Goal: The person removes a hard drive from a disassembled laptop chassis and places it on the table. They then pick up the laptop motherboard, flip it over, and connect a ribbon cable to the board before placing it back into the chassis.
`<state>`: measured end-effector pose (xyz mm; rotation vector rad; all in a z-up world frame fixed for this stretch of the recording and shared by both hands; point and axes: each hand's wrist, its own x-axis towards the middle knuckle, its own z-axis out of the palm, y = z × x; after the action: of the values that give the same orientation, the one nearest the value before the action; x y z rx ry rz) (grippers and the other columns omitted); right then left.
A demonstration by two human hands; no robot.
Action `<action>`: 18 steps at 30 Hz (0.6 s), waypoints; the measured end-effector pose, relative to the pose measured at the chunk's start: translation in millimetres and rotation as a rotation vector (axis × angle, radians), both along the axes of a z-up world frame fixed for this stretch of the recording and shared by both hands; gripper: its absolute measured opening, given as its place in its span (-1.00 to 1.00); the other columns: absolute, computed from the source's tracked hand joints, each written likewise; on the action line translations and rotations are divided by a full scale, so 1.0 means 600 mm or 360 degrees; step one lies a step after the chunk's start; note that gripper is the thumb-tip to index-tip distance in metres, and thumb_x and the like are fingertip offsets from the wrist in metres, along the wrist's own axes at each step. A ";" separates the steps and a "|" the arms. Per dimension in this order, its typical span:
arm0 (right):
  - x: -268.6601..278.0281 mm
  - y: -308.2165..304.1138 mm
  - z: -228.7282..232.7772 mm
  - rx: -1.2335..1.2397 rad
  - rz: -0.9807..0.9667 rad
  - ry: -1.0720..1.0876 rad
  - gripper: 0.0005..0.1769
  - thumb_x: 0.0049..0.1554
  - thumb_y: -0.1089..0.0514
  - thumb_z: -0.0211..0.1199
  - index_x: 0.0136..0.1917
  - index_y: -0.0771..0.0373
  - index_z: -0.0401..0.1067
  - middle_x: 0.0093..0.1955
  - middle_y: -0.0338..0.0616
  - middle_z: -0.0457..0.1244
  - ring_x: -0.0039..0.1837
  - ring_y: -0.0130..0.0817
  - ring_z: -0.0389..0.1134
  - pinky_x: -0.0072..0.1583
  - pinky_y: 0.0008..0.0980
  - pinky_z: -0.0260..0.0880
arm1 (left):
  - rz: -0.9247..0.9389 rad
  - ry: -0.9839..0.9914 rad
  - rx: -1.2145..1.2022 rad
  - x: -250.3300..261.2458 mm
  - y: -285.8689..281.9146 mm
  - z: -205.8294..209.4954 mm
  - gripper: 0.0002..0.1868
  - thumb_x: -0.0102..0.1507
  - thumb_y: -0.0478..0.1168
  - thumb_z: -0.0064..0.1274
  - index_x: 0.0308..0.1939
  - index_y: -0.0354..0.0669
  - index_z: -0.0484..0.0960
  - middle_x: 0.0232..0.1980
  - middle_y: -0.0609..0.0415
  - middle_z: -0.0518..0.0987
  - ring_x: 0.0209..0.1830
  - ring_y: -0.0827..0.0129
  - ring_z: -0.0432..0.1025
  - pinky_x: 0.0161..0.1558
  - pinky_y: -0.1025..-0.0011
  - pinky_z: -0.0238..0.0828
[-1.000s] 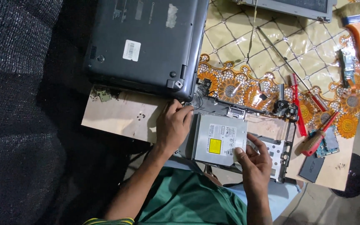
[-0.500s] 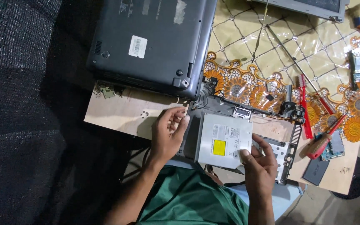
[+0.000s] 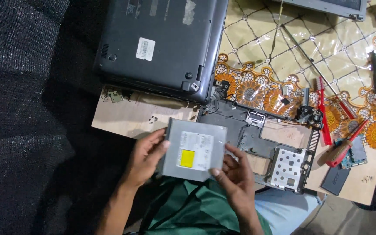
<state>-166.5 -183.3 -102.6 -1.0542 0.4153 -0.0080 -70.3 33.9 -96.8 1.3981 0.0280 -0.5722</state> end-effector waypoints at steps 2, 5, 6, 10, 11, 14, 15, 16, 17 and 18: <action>0.005 -0.002 0.028 -0.0583 0.0149 -0.0024 -0.44 -0.01 0.32 0.30 0.26 0.28 0.24 0.15 0.07 0.32 0.19 -0.18 0.39 0.20 -0.27 0.43 | 0.0156 -0.0014 0.0062 0.003 0.020 -0.016 -0.54 0.24 -0.16 -0.03 0.20 -0.27 0.47 0.04 -0.08 0.64 -0.01 0.26 0.57 -0.09 0.36 0.63; 0.005 -0.018 0.035 -0.1459 0.0302 -0.0184 -0.60 0.02 0.20 0.32 0.15 0.20 0.37 0.16 -0.09 0.31 0.20 -0.25 0.37 0.22 -0.30 0.40 | 0.0320 -0.0089 0.0254 0.015 0.048 -0.018 -0.58 0.26 -0.17 -0.05 0.17 -0.25 0.50 0.02 -0.03 0.63 -0.02 0.28 0.56 -0.11 0.39 0.62; 0.005 -0.025 0.030 -0.1741 0.0311 -0.0340 -0.61 0.03 0.17 0.33 0.13 0.18 0.38 0.16 -0.07 0.30 0.20 -0.20 0.37 0.20 -0.24 0.39 | 0.0339 -0.0158 0.0393 0.020 0.060 -0.014 -0.59 0.27 -0.13 -0.09 0.17 -0.20 0.50 0.00 0.00 0.63 -0.01 0.27 0.57 -0.13 0.40 0.64; -0.009 -0.049 0.013 -0.1918 0.0448 -0.0409 -0.57 -0.01 0.10 0.37 0.11 0.25 0.40 0.19 -0.02 0.29 0.31 -0.10 0.28 0.33 -0.05 0.29 | 0.0382 -0.0062 0.0634 0.036 0.086 -0.036 -0.60 0.28 -0.20 -0.09 0.20 -0.17 0.51 0.00 0.01 0.63 -0.06 0.31 0.56 -0.24 0.46 0.58; -0.013 -0.052 0.008 -0.2008 0.0515 -0.0399 -0.54 -0.02 0.02 0.37 0.11 0.21 0.41 0.19 -0.05 0.29 0.35 -0.09 0.25 0.37 0.03 0.19 | 0.0388 -0.0031 0.0625 0.039 0.088 -0.040 -0.59 0.28 -0.21 -0.09 0.21 -0.16 0.50 0.02 0.00 0.62 -0.04 0.31 0.55 -0.22 0.44 0.59; -0.026 -0.052 -0.010 -0.2131 0.0591 -0.0434 -0.56 -0.01 -0.06 0.35 0.11 0.13 0.44 0.22 -0.12 0.29 0.40 -0.14 0.21 0.41 0.02 0.08 | 0.0341 0.0017 0.0671 0.044 0.081 -0.036 -0.61 0.29 -0.21 -0.10 0.21 -0.12 0.51 0.03 0.02 0.63 -0.03 0.32 0.56 -0.21 0.45 0.58; -0.029 -0.050 -0.016 -0.2160 0.0603 -0.0496 -0.61 0.02 -0.05 0.33 0.10 0.08 0.45 0.25 -0.16 0.29 0.42 -0.18 0.20 0.40 -0.06 0.09 | 0.0302 0.0027 0.0732 0.046 0.077 -0.030 -0.62 0.30 -0.21 -0.11 0.20 -0.08 0.52 0.03 0.05 0.64 -0.03 0.34 0.56 -0.23 0.47 0.58; -0.030 -0.048 -0.019 -0.2158 0.0601 -0.0493 -0.61 0.02 -0.05 0.33 0.10 0.08 0.45 0.25 -0.16 0.29 0.42 -0.18 0.20 0.40 -0.06 0.09 | 0.0298 0.0027 0.0734 0.049 0.074 -0.029 -0.62 0.30 -0.21 -0.11 0.20 -0.08 0.52 0.03 0.05 0.64 -0.03 0.34 0.56 -0.23 0.47 0.58; -0.032 -0.046 -0.021 -0.2150 0.0631 -0.0500 -0.62 0.04 0.02 0.31 0.12 0.10 0.44 0.25 -0.17 0.29 0.43 -0.18 0.19 0.42 -0.04 0.04 | 0.0295 0.0071 0.0752 0.051 0.071 -0.028 -0.62 0.30 -0.22 -0.11 0.20 -0.08 0.52 0.02 0.06 0.64 -0.03 0.34 0.56 -0.22 0.46 0.58; -0.032 -0.043 -0.024 -0.2141 0.0662 -0.0513 -0.63 0.06 0.09 0.30 0.15 0.12 0.43 0.25 -0.17 0.28 0.43 -0.17 0.18 0.45 -0.03 0.00 | 0.0296 0.0112 0.0769 0.053 0.069 -0.027 -0.61 0.30 -0.23 -0.11 0.21 -0.08 0.52 0.02 0.06 0.64 -0.03 0.34 0.55 -0.22 0.45 0.58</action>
<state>-185.5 -209.0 -117.1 -2.4051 -0.1915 -0.0956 -38.2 75.0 -112.9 1.8190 0.3700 -0.4751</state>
